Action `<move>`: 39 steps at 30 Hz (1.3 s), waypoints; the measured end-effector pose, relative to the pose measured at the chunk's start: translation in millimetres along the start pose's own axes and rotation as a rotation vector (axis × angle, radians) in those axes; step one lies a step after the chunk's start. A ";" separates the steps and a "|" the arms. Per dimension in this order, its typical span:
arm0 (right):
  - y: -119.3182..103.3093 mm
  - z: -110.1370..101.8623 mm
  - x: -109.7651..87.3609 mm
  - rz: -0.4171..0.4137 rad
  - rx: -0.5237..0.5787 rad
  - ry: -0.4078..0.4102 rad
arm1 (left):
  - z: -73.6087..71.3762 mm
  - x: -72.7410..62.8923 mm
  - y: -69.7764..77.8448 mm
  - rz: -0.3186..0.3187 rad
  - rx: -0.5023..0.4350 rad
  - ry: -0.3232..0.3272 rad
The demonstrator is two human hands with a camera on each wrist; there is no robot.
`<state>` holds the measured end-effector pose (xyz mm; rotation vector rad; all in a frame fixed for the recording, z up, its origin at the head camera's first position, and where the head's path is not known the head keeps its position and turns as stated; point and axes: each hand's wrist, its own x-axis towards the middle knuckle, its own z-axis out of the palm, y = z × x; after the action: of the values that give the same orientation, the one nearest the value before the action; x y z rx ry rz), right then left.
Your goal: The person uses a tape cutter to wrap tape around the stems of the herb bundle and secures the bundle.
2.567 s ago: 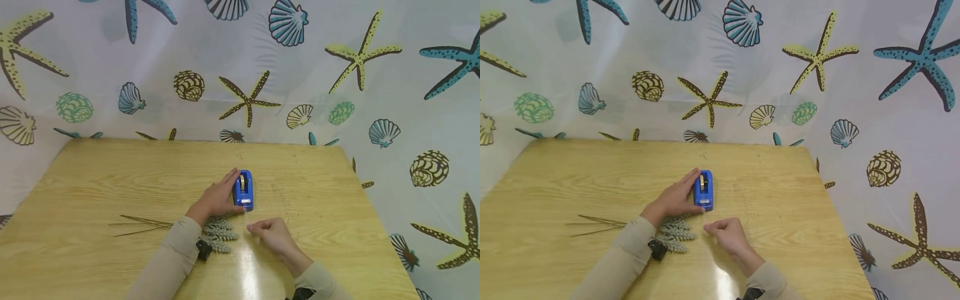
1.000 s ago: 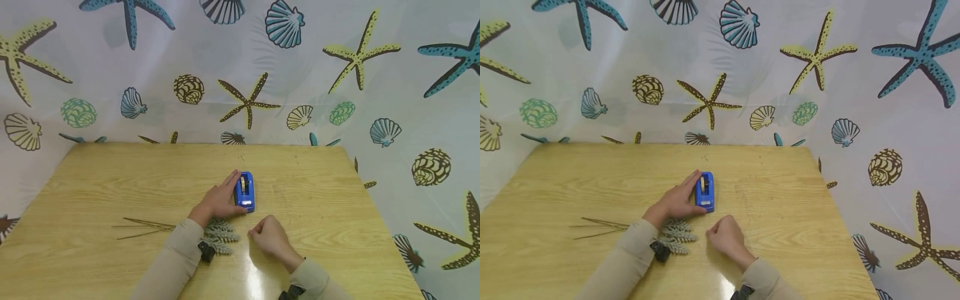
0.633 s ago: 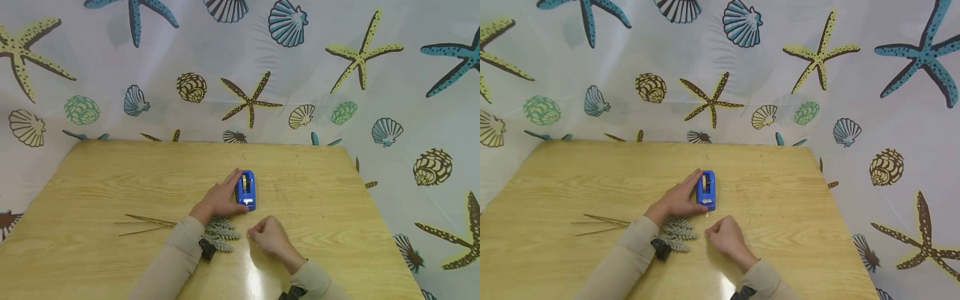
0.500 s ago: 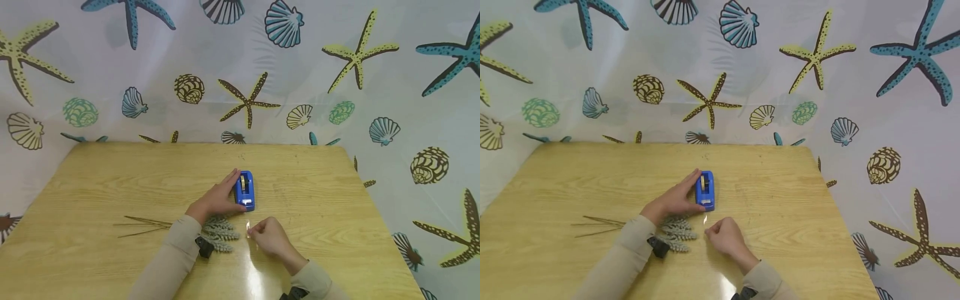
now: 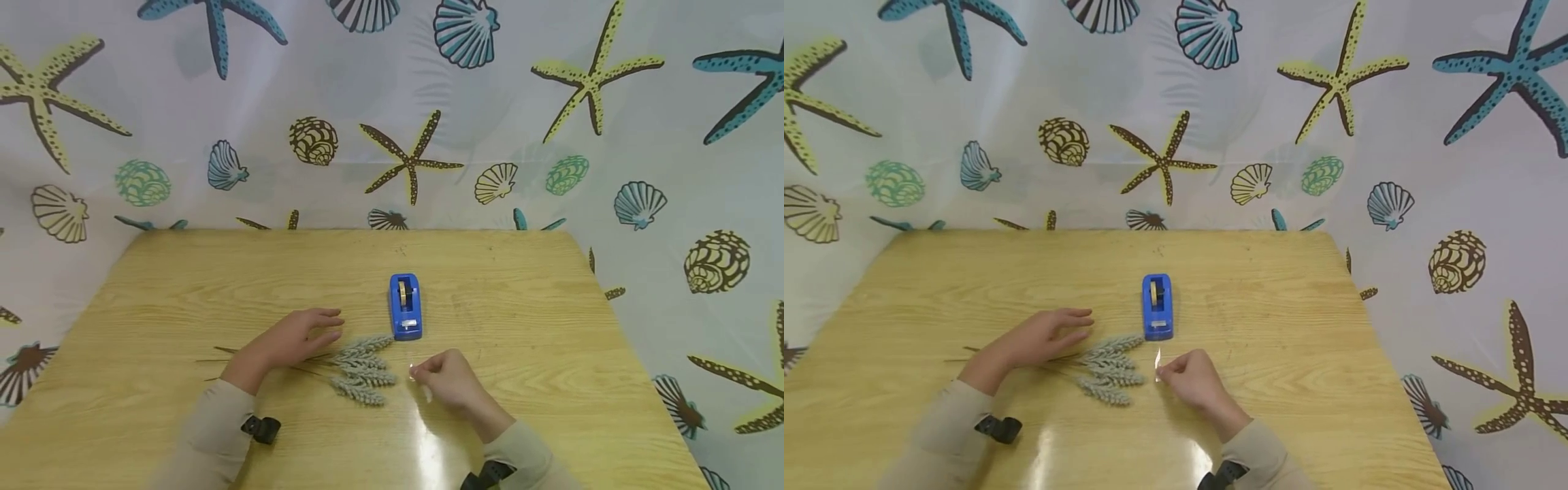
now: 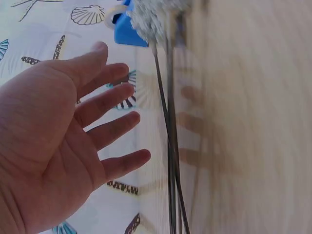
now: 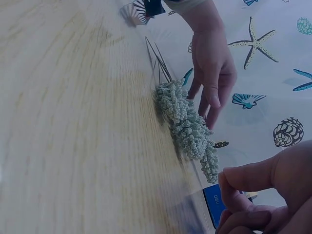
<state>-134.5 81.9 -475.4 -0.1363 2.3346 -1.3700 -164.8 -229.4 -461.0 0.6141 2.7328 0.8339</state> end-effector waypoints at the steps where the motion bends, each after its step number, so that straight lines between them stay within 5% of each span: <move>1: 0.0 -0.3 -0.1 0.002 0.002 0.001 | -0.7 -6.2 -3.2 0.005 0.007 -0.005; 9: -1.6 -1.8 -2.1 0.032 0.012 0.009 | -4.1 -53.9 -31.5 0.020 0.021 0.018; 17: -3.9 -3.1 -5.2 0.020 0.017 0.006 | -2.0 -79.6 -45.1 0.036 0.122 0.096; 24: -8.6 -4.6 -5.6 0.015 0.028 0.006 | 5.4 -77.1 -42.9 0.069 0.237 0.219; 31: -10.1 -6.8 -6.5 0.012 0.045 0.008 | 11.3 -67.9 -33.1 0.081 0.400 0.269; 35: -11.7 -9.9 -6.1 0.025 0.043 -0.001 | 13.4 -66.0 -25.9 0.060 0.489 0.280; 39: -13.0 -14.2 -3.9 0.038 0.030 -0.013 | 14.7 -63.8 -17.1 -0.001 0.463 0.231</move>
<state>-138.4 88.0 -457.1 -0.0910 2.2934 -1.3815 -109.0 -263.8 -477.4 0.6291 3.1642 0.2754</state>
